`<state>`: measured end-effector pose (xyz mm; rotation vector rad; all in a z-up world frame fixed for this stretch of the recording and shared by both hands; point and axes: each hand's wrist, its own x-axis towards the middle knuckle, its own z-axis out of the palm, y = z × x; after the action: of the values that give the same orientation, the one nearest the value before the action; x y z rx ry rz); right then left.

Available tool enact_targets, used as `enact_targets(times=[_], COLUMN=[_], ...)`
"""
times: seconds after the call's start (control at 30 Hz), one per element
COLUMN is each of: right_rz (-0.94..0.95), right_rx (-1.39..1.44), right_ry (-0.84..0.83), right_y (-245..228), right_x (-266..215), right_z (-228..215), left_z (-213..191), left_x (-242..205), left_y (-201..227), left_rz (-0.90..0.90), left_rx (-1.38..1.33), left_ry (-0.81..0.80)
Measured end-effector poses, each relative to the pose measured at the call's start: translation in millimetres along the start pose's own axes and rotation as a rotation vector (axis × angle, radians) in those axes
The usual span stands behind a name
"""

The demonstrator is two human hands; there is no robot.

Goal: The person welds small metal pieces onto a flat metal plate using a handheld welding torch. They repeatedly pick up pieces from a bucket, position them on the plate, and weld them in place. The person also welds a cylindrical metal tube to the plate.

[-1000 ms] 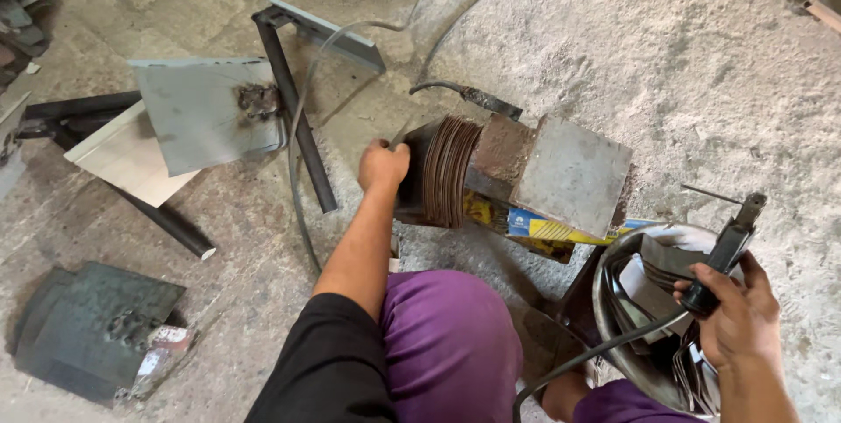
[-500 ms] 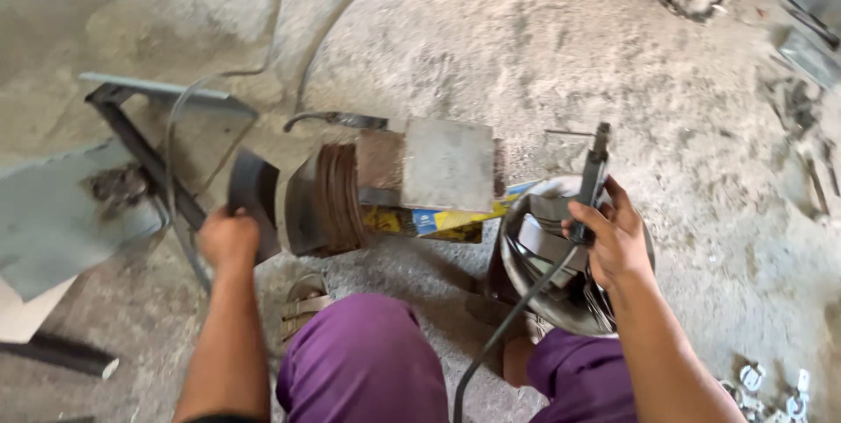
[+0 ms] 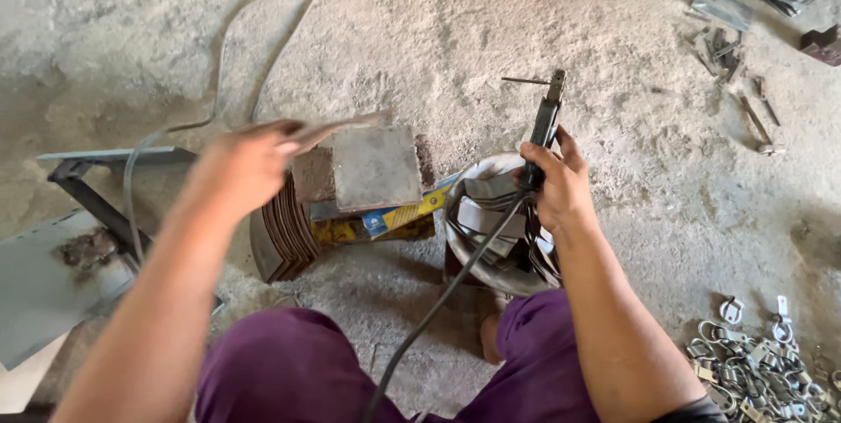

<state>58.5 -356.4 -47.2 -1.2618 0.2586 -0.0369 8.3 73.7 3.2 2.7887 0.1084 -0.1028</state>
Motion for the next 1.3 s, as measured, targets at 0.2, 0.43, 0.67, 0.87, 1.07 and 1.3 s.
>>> enact_targets(times=[0.2,0.43,0.67,0.87,1.07,1.3], right_rz=[-0.049,-0.017,-0.053,0.011,0.048,0.042], right_rx=[0.084,0.108,0.099,0.155,0.123,0.055], right_ry=[-0.017,0.011,-0.085,-0.063,-0.118,-0.176], right_y=[-8.5,-16.4,-14.9,-16.3,-7.2,4.3], right_x=[0.7,-2.8,0.0,4.1,3.4,0.7], right_z=[-20.3,-47.7,-52.0,-32.8,-7.6,14.7], left_z=[115.2,249.9,269.4,220.5,147.3,105.9], left_x=[54.2,42.5,52.4,55.3,22.2,-2.9], left_y=[71.4,26.1,17.6,4.7,-21.9,-110.2], left_rz=[0.344,0.378,0.379,0.445,-0.149,-0.452], left_rx=[0.406,0.147,0.204,0.119,-0.553,-0.549], left_ry=[-0.134,0.097,0.096,0.409,0.646,0.860])
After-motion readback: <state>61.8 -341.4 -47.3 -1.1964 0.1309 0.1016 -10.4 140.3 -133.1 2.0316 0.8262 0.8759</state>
